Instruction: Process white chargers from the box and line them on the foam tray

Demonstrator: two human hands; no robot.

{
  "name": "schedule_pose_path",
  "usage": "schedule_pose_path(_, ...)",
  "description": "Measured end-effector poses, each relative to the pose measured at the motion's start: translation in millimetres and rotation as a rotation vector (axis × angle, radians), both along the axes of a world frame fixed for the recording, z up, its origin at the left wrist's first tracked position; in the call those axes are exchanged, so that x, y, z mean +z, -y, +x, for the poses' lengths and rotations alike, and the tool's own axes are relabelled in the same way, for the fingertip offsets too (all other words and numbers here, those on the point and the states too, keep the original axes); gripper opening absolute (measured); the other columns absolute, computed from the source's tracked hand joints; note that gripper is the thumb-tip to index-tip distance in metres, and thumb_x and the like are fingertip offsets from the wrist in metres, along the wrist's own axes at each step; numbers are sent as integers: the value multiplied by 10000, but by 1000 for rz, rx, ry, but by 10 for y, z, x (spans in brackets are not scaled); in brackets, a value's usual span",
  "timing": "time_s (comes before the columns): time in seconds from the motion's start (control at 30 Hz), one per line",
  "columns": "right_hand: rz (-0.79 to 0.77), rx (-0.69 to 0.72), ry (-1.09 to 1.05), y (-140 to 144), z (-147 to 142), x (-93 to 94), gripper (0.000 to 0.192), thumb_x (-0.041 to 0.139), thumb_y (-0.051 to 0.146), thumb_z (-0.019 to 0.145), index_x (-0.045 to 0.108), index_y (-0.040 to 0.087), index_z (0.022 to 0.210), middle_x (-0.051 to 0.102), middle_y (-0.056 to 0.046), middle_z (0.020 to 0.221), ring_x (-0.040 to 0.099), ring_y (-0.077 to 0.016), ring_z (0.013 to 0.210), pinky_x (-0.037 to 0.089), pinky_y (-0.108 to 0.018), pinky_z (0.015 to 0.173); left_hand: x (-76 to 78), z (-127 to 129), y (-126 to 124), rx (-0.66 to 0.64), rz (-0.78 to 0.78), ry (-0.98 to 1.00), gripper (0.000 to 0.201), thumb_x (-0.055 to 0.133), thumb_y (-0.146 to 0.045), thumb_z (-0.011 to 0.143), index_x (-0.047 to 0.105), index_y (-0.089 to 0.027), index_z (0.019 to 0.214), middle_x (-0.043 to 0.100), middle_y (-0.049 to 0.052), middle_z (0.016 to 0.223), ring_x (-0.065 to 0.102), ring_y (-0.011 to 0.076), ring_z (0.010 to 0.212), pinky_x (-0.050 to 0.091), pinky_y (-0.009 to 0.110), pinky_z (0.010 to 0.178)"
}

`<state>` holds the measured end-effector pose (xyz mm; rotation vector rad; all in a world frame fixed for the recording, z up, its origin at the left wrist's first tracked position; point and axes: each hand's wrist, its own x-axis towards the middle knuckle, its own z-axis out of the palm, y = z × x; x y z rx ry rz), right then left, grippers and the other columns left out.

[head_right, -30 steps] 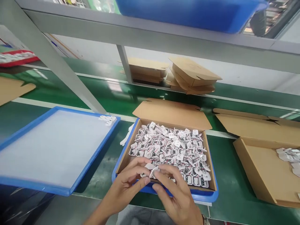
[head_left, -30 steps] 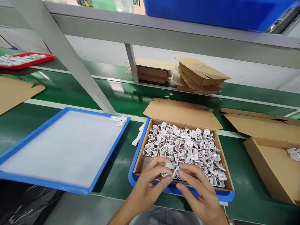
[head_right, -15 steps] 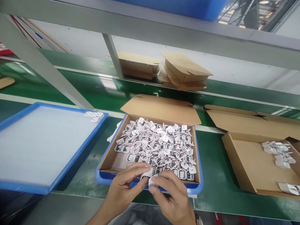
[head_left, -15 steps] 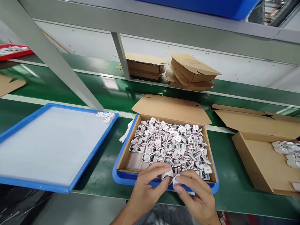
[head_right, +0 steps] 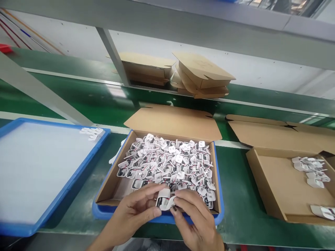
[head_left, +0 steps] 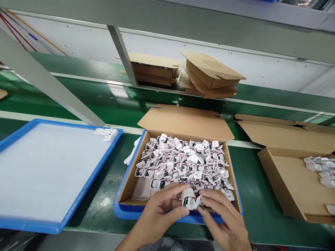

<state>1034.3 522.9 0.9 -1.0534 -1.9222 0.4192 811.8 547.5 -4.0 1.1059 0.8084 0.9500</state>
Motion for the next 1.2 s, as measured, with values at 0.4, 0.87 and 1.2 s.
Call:
schedule_pose_path(0.4,-117,115,118,-103,-343,-29,445,590,58,1002,585,246,1405,680,-86,1339,637,-219,1251,611,-346,985,-7,-295,-111,105,265,-103,399,815,-228,883,775,-410,1236,668,30,1032,678,149,814,653,213,641)
schedule_pose_path(0.87,-518,116,-134,96,-194,-11,537,672,286,1006,515,498,1475,634,2,1455,587,-197,1378,553,-355,1110,-38,-260,126,19,351,-12,477,733,-110,936,729,-395,1318,631,68,1195,684,173,1031,621,266,826)
schedule_pose_path(1.2,-451,209,-341,153,-226,85,557,703,163,964,576,420,1441,648,-25,1369,607,-182,1308,519,-350,1115,12,-183,238,1,543,-82,505,624,-53,985,653,-307,1420,612,116,1322,675,217,1178,608,342,972)
